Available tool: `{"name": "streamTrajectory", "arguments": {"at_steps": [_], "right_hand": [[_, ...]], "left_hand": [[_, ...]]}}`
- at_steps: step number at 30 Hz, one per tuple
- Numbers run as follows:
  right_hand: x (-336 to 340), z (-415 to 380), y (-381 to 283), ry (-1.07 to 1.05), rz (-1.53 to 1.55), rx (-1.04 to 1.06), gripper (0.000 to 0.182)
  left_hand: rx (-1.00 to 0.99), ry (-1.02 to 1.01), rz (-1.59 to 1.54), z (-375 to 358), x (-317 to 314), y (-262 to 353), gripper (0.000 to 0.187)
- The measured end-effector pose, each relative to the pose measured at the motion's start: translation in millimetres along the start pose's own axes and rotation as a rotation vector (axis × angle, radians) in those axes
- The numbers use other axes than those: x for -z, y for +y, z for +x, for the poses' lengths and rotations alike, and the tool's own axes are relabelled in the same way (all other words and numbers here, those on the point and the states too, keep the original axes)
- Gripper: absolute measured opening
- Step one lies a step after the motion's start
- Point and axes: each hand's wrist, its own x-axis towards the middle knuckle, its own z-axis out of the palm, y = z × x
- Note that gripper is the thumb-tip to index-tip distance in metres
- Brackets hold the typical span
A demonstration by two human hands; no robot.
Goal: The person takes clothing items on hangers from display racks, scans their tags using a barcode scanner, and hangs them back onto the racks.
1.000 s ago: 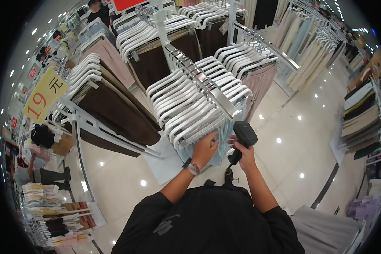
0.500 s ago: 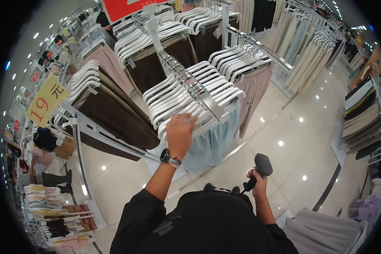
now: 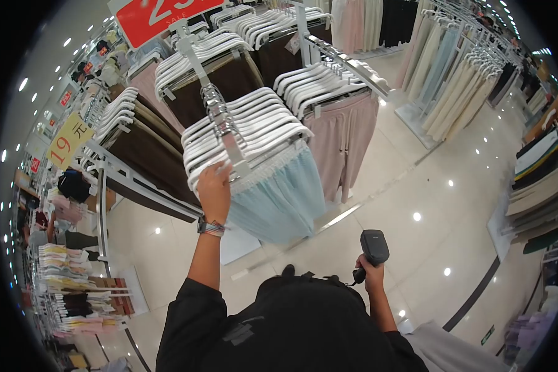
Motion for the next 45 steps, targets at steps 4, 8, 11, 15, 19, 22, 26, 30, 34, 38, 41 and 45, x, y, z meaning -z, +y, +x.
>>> {"name": "streamTrajectory", "arguments": {"at_steps": [4,8,11,15,19,22,26,30,34,38,41,45], "right_hand": [[40.4,12.7,-11.2,0.003,0.041,0.029,0.004],[66.3,24.4,-21.4,0.015,-0.029,0.016,0.004],[77.0,36.3,-21.1,0.010,-0.130,-0.032,0.005],[77.7,51.2,-24.8,0.020,-0.214,-0.068,0.007],[85.9,79.3,-19.8,0.079,-0.217,-0.086,0.008],[93.6,93.8,-37.1,0.128,-0.233,-0.072,0.009],[99.3,126.2,-56.0,0.228,-0.209,-0.075,0.008],[91.9,163.9,-73.5,0.284,-0.194,-0.076,0.008],[80.7,199.9,-78.2,0.194,-0.195,-0.034,0.008],[73.7,232.4,-79.6,0.107,-0.235,-0.061,0.008],[75.1,259.5,-84.8,0.001,-0.273,-0.111,0.008],[85.3,291.7,-84.4,-0.157,-0.320,-0.119,0.008]], "left_hand": [[0.070,0.185,0.018,-39.0,-8.1,47.0,0.024],[-0.055,0.063,-0.299,-62.3,-33.4,103.0,0.023],[-0.139,-0.050,-0.429,-30.3,-49.0,148.8,0.024],[-0.229,-0.078,-0.474,49.8,-90.6,190.0,0.033],[-0.246,-0.056,-0.299,124.3,-153.4,203.6,0.041],[-0.177,-0.009,-0.129,159.0,-187.6,214.0,0.047],[-0.114,0.003,-0.055,180.3,-225.4,223.4,0.049],[-0.049,0.033,0.028,192.3,-257.6,211.6,0.048],[-0.034,0.082,-0.015,201.4,-266.4,206.8,0.049],[-0.004,0.076,-0.014,204.7,-268.7,210.7,0.045],[0.067,0.101,-0.067,203.1,-273.3,213.3,0.038],[0.085,0.058,-0.069,201.2,-255.3,217.0,0.038]]}}
